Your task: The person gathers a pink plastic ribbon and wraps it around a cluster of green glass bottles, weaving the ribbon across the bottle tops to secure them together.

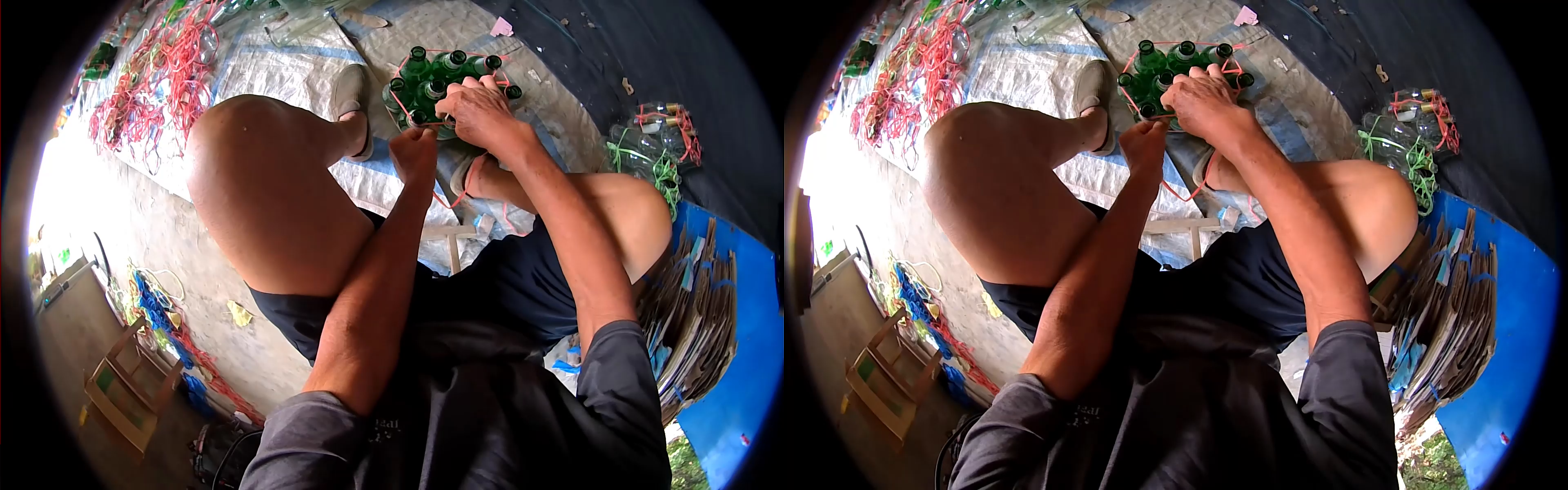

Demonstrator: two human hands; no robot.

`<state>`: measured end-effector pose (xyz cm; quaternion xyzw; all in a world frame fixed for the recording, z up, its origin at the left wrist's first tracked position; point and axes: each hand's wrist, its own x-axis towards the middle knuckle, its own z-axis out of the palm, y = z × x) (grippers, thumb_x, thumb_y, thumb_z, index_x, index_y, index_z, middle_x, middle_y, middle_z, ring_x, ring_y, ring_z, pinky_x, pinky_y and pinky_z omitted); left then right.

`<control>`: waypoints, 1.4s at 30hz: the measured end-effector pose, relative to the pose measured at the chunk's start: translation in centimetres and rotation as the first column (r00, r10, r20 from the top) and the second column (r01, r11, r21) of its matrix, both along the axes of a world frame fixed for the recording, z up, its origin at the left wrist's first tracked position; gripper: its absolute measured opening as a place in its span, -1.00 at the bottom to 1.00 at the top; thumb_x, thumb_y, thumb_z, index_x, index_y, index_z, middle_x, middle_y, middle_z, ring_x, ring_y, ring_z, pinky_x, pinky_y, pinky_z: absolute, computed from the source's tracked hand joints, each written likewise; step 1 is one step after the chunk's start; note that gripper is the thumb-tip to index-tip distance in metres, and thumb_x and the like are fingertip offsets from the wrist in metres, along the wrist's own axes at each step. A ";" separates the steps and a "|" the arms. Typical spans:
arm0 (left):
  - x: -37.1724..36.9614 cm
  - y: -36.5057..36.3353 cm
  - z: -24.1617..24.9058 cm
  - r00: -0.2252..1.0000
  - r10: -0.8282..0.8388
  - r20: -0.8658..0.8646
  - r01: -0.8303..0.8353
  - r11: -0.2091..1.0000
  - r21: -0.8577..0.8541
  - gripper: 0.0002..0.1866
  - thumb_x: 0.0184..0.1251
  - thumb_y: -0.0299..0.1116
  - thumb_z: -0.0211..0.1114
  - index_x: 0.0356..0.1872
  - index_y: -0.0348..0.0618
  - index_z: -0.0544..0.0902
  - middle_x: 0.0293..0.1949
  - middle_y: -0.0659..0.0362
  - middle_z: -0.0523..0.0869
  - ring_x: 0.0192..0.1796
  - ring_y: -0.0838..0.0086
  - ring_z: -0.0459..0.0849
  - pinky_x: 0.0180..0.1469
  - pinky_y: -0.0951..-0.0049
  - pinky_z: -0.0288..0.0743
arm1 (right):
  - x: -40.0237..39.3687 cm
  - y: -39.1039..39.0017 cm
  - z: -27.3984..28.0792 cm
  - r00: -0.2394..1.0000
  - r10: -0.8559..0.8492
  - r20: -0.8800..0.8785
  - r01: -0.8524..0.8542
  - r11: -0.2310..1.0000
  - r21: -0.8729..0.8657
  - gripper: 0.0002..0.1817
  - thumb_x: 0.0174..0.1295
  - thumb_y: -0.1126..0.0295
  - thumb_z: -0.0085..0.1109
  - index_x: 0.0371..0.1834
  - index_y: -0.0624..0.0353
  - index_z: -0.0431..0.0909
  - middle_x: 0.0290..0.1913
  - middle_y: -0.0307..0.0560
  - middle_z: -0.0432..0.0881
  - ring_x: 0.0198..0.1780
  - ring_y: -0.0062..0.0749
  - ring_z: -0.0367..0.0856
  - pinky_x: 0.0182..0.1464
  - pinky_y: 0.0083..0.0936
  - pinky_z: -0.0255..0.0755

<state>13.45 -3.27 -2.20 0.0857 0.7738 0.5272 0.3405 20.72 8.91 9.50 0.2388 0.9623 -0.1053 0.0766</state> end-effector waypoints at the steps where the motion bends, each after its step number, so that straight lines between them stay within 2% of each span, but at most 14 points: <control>1: 0.0 0.0 0.0 1.000 0.003 -0.015 -0.003 1.000 -0.015 -0.78 0.21 -0.32 0.49 -0.42 -0.31 0.82 -0.62 0.25 0.63 -0.52 0.61 0.51 -0.41 0.38 0.36 | -0.4 0.1 0.5 0.997 0.010 0.074 -0.009 1.000 -0.013 -0.63 0.11 0.62 0.17 -0.21 -0.16 0.83 -0.13 -0.21 0.73 0.04 -0.24 0.61 0.11 -0.24 0.28; 3: 0.0 0.1 -0.1 0.999 0.005 -0.042 -0.007 0.999 -0.046 -0.73 0.19 -0.23 0.48 -0.44 -0.29 0.80 -0.63 -0.01 0.68 -0.55 0.43 0.63 -0.37 0.23 0.46 | -1.1 0.2 0.8 0.993 0.051 0.106 -0.048 0.998 -0.031 -0.63 0.10 0.62 0.17 -0.20 -0.15 0.83 -0.12 -0.20 0.73 0.05 -0.21 0.60 0.13 -0.25 0.28; 7: -0.2 0.3 -0.4 0.996 -0.014 -0.087 0.002 0.991 -0.137 -0.72 0.18 -0.16 0.50 -0.37 -0.21 0.84 -0.51 -0.08 0.75 -0.43 0.20 0.77 -0.28 0.16 0.54 | -1.8 0.3 0.3 0.990 0.040 0.137 -0.016 0.986 -0.168 -0.62 0.09 0.63 0.16 -0.19 -0.13 0.83 -0.10 -0.14 0.76 0.08 -0.15 0.63 0.16 -0.24 0.30; 9: -0.2 0.4 -0.5 0.996 -0.007 -0.089 -0.010 0.982 -0.189 -0.71 0.19 -0.12 0.50 -0.33 -0.17 0.86 -0.44 -0.11 0.78 -0.34 0.07 0.82 -0.23 0.11 0.58 | -2.0 0.8 0.0 0.987 0.038 0.157 -0.001 0.973 -0.229 -0.73 0.14 0.53 0.23 -0.23 -0.11 0.84 -0.12 -0.13 0.80 0.06 -0.12 0.70 0.15 -0.18 0.33; 10: -0.1 0.4 -0.5 0.996 0.003 -0.092 -0.021 0.982 -0.190 -0.70 0.21 -0.14 0.52 -0.35 -0.21 0.85 -0.50 -0.02 0.75 -0.40 0.24 0.73 -0.26 0.18 0.54 | -2.0 1.0 -0.2 0.985 0.035 0.167 0.009 0.966 -0.258 -0.79 0.17 0.48 0.26 -0.25 -0.11 0.84 -0.14 -0.13 0.83 0.06 -0.11 0.73 0.14 -0.15 0.34; 12: 0.0 0.5 0.1 0.995 0.021 -0.095 -0.039 0.981 -0.188 -0.67 0.24 -0.16 0.55 -0.39 -0.30 0.85 -0.64 0.15 0.68 -0.50 0.56 0.56 -0.33 0.31 0.46 | -2.3 1.1 -0.1 0.980 0.037 0.194 0.020 0.958 -0.285 -0.66 0.10 0.58 0.18 -0.19 -0.09 0.83 -0.13 -0.06 0.82 0.02 -0.03 0.73 0.12 -0.13 0.37; 13: 0.0 0.6 0.3 0.994 0.025 -0.103 -0.044 0.981 -0.188 -0.68 0.24 -0.16 0.55 -0.38 -0.29 0.85 -0.62 0.12 0.70 -0.49 0.52 0.60 -0.32 0.30 0.48 | -2.5 1.2 0.0 0.978 0.037 0.207 0.027 0.954 -0.298 -0.60 0.06 0.63 0.14 -0.16 -0.09 0.83 -0.13 -0.03 0.82 0.01 0.01 0.73 0.12 -0.13 0.38; 18: 0.0 0.6 0.8 0.992 0.037 -0.120 -0.063 0.973 -0.221 -0.70 0.21 -0.17 0.55 -0.37 -0.26 0.86 -0.52 -0.02 0.79 -0.43 0.33 0.76 -0.25 0.24 0.57 | -3.7 1.5 0.5 0.925 0.078 0.372 0.033 0.958 -0.284 -0.59 0.06 0.59 0.14 -0.13 -0.12 0.83 -0.13 -0.02 0.81 0.00 0.03 0.74 0.06 -0.08 0.44; 25: -0.1 0.5 1.3 0.992 0.007 -0.123 -0.040 0.964 -0.263 -0.70 0.19 -0.15 0.53 -0.33 -0.23 0.87 -0.45 -0.10 0.80 -0.38 0.20 0.81 -0.23 0.19 0.59 | -3.8 1.2 0.5 0.895 0.122 0.429 -0.028 0.975 -0.219 -0.59 0.09 0.57 0.15 -0.11 -0.19 0.83 -0.11 -0.05 0.79 0.04 0.03 0.72 0.06 -0.05 0.44; 31: -0.1 0.6 1.8 0.988 -0.021 -0.150 -0.022 0.959 -0.281 -0.69 0.21 -0.13 0.52 -0.30 -0.20 0.87 -0.39 -0.16 0.79 -0.33 0.08 0.83 -0.22 0.16 0.59 | -3.6 1.2 0.7 0.895 0.151 0.419 -0.062 0.974 -0.219 -0.61 0.15 0.55 0.15 -0.09 -0.20 0.82 -0.06 -0.05 0.76 0.06 0.02 0.70 0.07 -0.05 0.45; 34: 0.0 0.6 1.9 0.986 -0.027 -0.163 -0.019 0.962 -0.274 -0.69 0.22 -0.13 0.50 -0.30 -0.20 0.86 -0.40 -0.17 0.78 -0.33 0.08 0.83 -0.23 0.15 0.59 | -2.9 1.3 -0.3 0.902 0.206 0.380 -0.170 0.977 -0.127 -0.66 0.23 0.51 0.13 -0.08 -0.16 0.81 -0.03 -0.04 0.72 0.06 0.00 0.70 0.09 -0.04 0.46; 37: 0.2 0.8 1.7 0.978 -0.029 -0.206 -0.025 0.966 -0.258 -0.70 0.24 -0.15 0.47 -0.32 -0.22 0.85 -0.43 -0.18 0.76 -0.38 0.10 0.82 -0.27 0.15 0.57 | -2.1 0.7 -1.2 0.930 0.186 0.317 -0.197 0.980 0.004 -0.74 0.32 0.45 0.11 -0.10 -0.08 0.79 -0.05 -0.04 0.67 0.06 -0.05 0.71 0.12 -0.08 0.48; 42: 0.2 0.8 1.4 0.977 -0.035 -0.211 -0.011 0.978 -0.210 -0.69 0.28 -0.18 0.43 -0.41 -0.28 0.81 -0.51 -0.19 0.70 -0.49 0.14 0.75 -0.35 0.12 0.51 | -1.1 0.5 -1.5 0.941 0.269 0.203 -0.303 0.939 0.162 -0.83 0.31 0.41 0.15 -0.20 -0.03 0.76 -0.12 -0.11 0.66 0.02 -0.17 0.72 0.10 -0.21 0.53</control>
